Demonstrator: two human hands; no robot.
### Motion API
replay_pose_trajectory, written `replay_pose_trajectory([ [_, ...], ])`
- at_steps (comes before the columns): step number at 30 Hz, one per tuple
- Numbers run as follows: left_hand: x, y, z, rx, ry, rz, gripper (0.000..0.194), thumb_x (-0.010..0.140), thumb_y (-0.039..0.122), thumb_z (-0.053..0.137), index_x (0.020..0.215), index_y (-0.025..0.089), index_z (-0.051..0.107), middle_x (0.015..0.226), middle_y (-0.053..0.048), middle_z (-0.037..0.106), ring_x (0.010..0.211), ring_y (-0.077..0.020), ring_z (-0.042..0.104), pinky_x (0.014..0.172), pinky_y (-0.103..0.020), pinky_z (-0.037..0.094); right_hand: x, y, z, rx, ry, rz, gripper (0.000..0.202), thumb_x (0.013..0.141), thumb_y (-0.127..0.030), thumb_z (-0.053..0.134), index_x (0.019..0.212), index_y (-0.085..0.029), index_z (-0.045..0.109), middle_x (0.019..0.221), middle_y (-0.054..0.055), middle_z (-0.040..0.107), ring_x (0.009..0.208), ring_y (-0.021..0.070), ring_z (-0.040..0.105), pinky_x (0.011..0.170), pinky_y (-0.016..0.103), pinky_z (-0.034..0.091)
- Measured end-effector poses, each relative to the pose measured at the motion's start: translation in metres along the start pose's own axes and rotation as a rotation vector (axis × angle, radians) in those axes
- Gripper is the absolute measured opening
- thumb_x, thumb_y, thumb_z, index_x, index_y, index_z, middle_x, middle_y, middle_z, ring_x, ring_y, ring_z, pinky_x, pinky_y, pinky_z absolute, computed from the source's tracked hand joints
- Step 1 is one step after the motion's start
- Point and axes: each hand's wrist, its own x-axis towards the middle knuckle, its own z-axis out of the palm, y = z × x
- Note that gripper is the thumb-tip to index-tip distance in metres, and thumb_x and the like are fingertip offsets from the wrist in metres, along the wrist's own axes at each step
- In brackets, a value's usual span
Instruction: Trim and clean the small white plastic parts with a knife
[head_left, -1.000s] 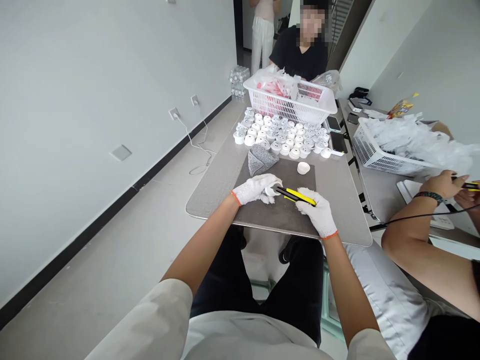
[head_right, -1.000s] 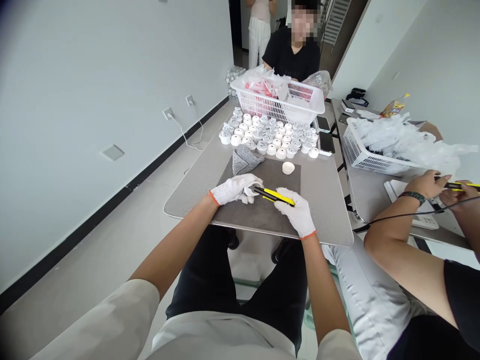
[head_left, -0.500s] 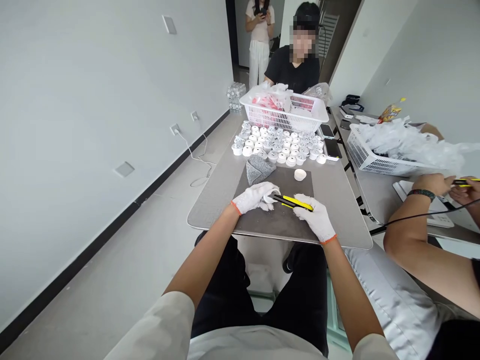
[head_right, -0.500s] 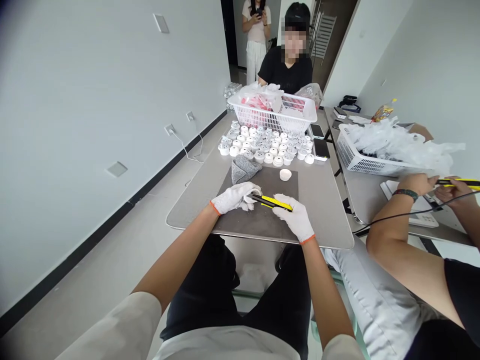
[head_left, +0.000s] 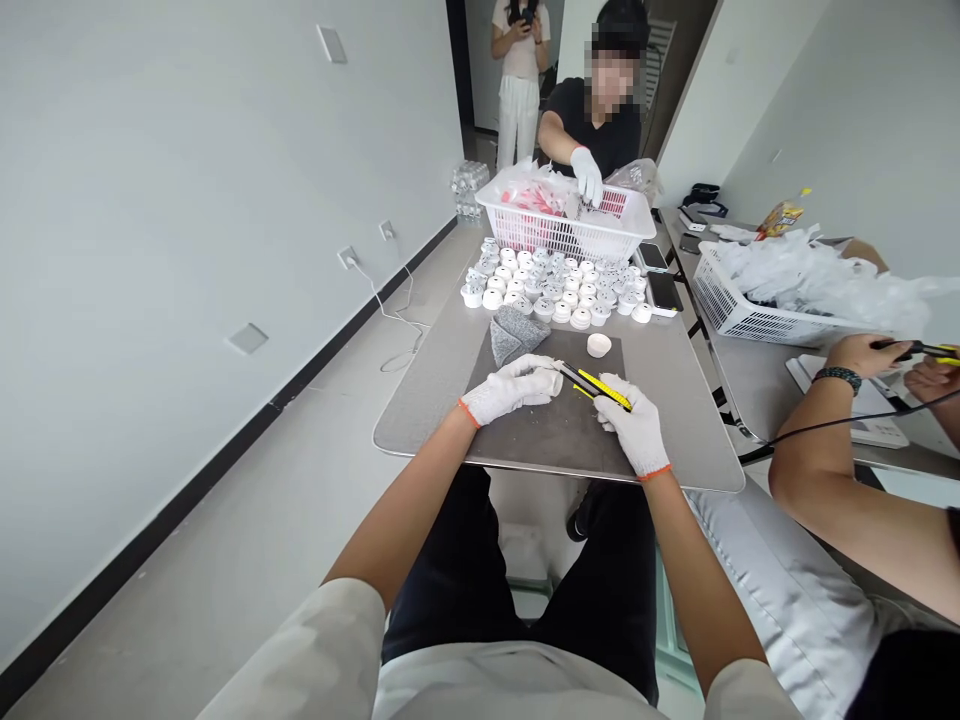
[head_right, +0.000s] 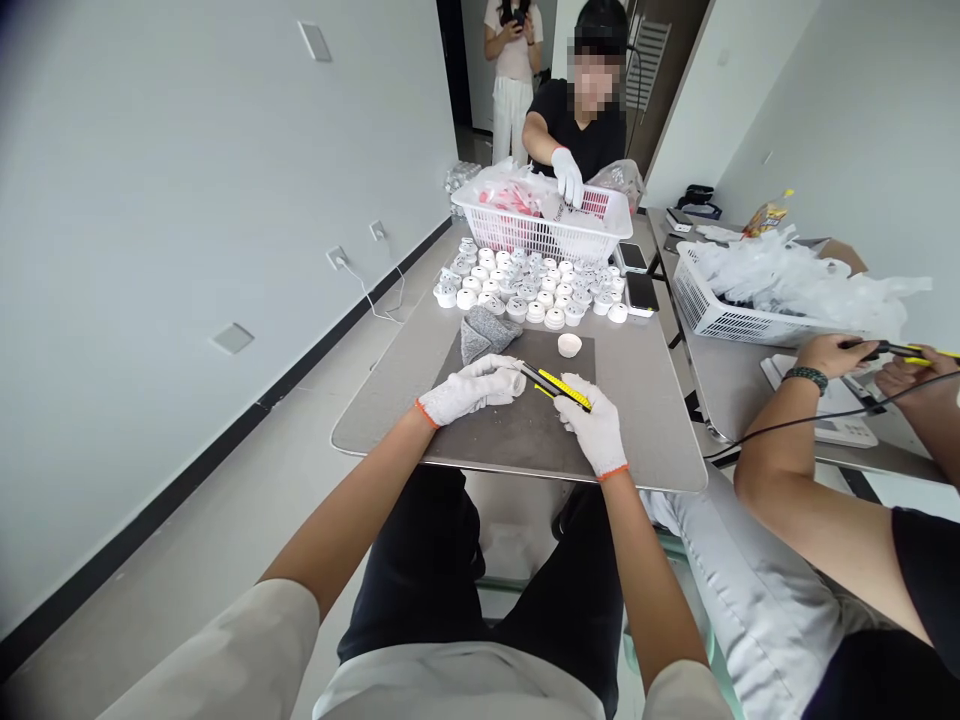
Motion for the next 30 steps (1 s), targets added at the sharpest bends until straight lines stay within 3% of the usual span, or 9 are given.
replay_pose_trajectory([
  [3, 0.002, -0.004, 0.001, 0.014, 0.032, 0.058, 0.047, 0.076, 0.035, 0.081, 0.117, 0.02, 0.065, 0.086, 0.0, 0.061, 0.075, -0.0099, 0.056, 0.072, -0.026, 0.047, 0.0, 0.002, -0.001, -0.029, -0.028, 0.013, 0.058, 0.075, -0.038, 0.077, 0.13, -0.023, 0.068, 0.121, 0.006, 0.067, 0.065, 0.0057, 0.06, 0.053, 0.017, 0.05],
  [7, 0.006, -0.011, -0.009, 0.191, 0.109, 0.02, 0.066, 0.068, 0.031, 0.085, 0.13, 0.017, 0.064, 0.097, -0.002, 0.065, 0.079, -0.0108, 0.056, 0.077, -0.027, 0.046, -0.001, 0.002, -0.002, -0.037, -0.021, 0.007, 0.057, 0.076, -0.039, 0.076, 0.131, -0.024, 0.067, 0.122, 0.006, 0.066, 0.065, 0.0062, 0.059, 0.048, 0.017, 0.045],
  [11, 0.01, -0.017, -0.017, 0.239, 0.068, 0.012, 0.071, 0.067, 0.029, 0.085, 0.133, 0.02, 0.063, 0.098, -0.001, 0.067, 0.081, -0.011, 0.057, 0.078, -0.026, 0.045, -0.004, -0.002, -0.001, -0.056, -0.041, 0.014, 0.06, 0.074, -0.04, 0.077, 0.13, -0.021, 0.068, 0.106, 0.005, 0.07, 0.059, 0.0066, 0.053, 0.043, 0.016, 0.037],
  [14, 0.011, -0.019, -0.018, 0.263, 0.065, 0.028, 0.075, 0.066, 0.025, 0.085, 0.137, 0.022, 0.06, 0.1, -0.001, 0.067, 0.082, -0.0112, 0.057, 0.078, -0.026, 0.046, -0.006, -0.006, 0.001, -0.078, -0.018, 0.023, 0.06, 0.075, -0.041, 0.077, 0.132, -0.022, 0.067, 0.111, 0.007, 0.07, 0.059, 0.0065, 0.053, 0.043, 0.017, 0.037],
  [19, 0.009, -0.017, -0.013, 0.217, 0.043, 0.079, 0.072, 0.065, 0.022, 0.084, 0.134, 0.022, 0.062, 0.107, -0.004, 0.067, 0.09, -0.013, 0.059, 0.085, -0.029, 0.048, -0.008, -0.009, 0.002, -0.1, -0.043, 0.006, 0.055, 0.075, -0.038, 0.077, 0.127, -0.022, 0.07, 0.115, 0.007, 0.069, 0.059, 0.0058, 0.053, 0.044, 0.016, 0.037],
  [25, 0.004, -0.01, -0.007, 0.176, 0.078, 0.011, 0.057, 0.07, 0.034, 0.084, 0.121, 0.018, 0.065, 0.092, -0.001, 0.065, 0.079, -0.0119, 0.059, 0.079, -0.03, 0.05, -0.004, -0.005, 0.001, -0.069, -0.059, 0.003, 0.054, 0.074, -0.038, 0.078, 0.125, -0.023, 0.071, 0.128, 0.007, 0.065, 0.057, 0.0043, 0.053, 0.042, 0.017, 0.036],
  [30, 0.003, -0.009, -0.008, 0.29, 0.123, 0.034, 0.07, 0.069, 0.032, 0.085, 0.133, 0.019, 0.06, 0.107, -0.004, 0.066, 0.089, -0.0126, 0.06, 0.086, -0.029, 0.05, -0.005, -0.007, 0.001, -0.08, -0.037, 0.022, 0.055, 0.075, -0.038, 0.077, 0.126, -0.021, 0.071, 0.122, 0.008, 0.067, 0.057, 0.0047, 0.052, 0.043, 0.017, 0.036],
])
